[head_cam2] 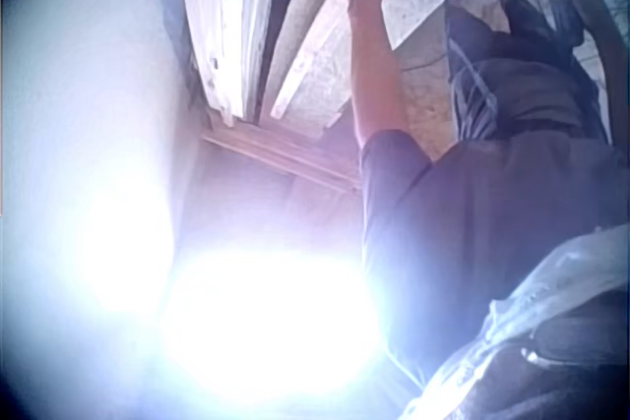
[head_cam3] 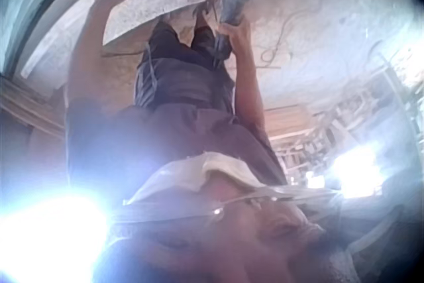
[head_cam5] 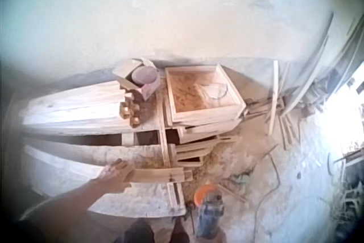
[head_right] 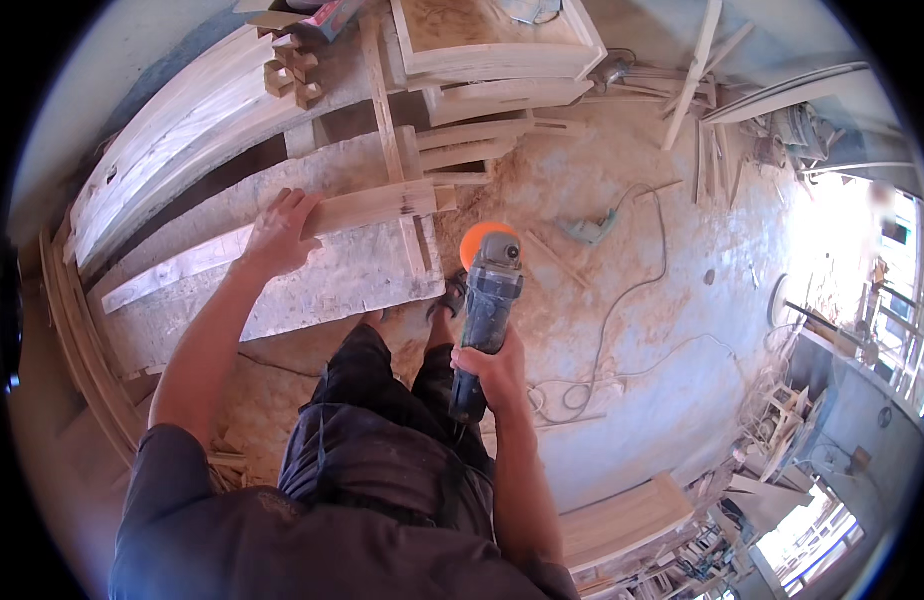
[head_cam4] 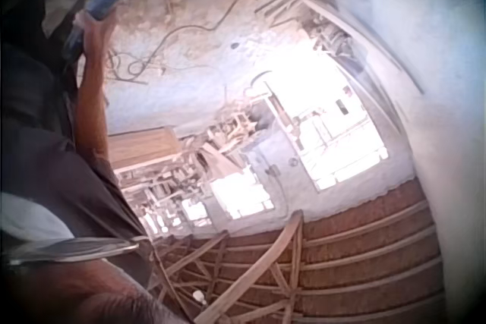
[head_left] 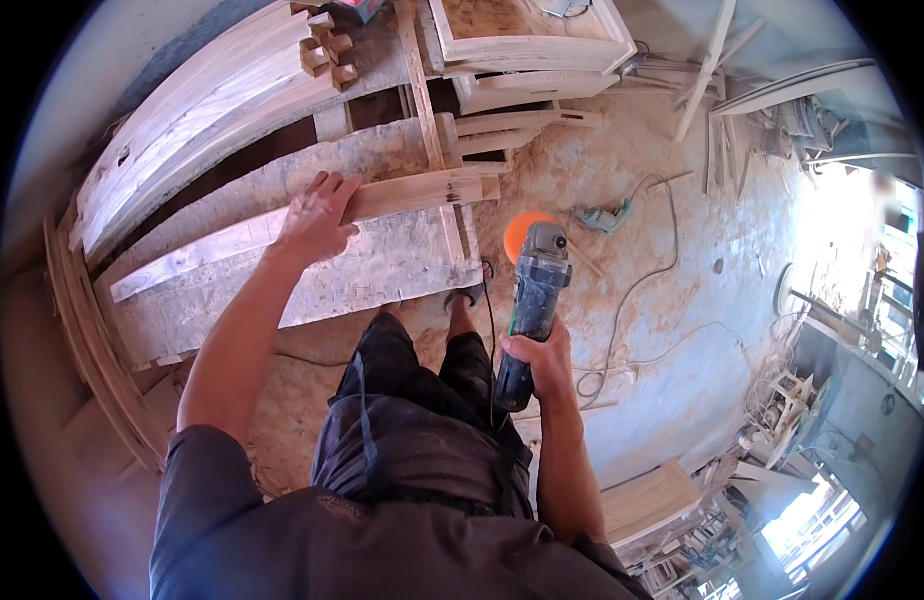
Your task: The person uses an angle grinder to smooth the edges of wooden planks in a workshop. They pick up planks from a pile, grind the edges, and place them back down, repeating the process for multiple pieces.
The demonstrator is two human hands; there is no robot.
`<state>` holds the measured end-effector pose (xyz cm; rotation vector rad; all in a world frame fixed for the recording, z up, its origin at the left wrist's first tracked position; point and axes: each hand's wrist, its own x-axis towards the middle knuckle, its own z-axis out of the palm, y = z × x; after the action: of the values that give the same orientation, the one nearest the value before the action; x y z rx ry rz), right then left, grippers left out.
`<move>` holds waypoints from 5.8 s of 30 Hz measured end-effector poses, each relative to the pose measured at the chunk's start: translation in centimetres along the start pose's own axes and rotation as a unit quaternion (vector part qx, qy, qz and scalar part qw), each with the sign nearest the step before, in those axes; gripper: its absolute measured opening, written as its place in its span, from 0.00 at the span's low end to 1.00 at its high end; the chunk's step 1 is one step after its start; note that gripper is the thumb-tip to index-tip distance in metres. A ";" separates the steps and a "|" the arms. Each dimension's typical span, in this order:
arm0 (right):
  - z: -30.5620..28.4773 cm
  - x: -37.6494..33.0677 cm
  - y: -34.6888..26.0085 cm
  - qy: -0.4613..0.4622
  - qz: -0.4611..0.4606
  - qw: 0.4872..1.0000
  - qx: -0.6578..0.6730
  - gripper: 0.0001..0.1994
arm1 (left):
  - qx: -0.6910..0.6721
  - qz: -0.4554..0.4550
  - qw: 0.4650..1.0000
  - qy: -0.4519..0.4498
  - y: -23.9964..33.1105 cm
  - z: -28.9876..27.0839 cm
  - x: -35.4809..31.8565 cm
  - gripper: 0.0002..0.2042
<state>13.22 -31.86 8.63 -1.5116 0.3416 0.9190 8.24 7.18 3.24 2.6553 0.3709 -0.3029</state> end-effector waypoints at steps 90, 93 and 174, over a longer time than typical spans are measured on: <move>0.1 7.7 -3.0 -0.095 -0.041 0.992 -0.069 0.26 | -0.025 -0.034 0.980 -0.194 -1.7 -0.8 2.9 0.34; -0.6 7.5 -3.2 -0.102 -0.038 0.991 -0.076 0.27 | -0.029 -0.037 0.976 -0.213 -1.6 -1.2 3.1 0.34; 2.5 -8.3 -2.3 0.196 0.085 0.957 0.198 0.18 | 0.128 -0.055 0.971 0.193 -25.7 -23.5 -10.3 0.16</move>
<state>8.65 -31.65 16.34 -1.2937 0.9033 0.6269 -5.76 37.96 16.59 2.9518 0.6410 0.1488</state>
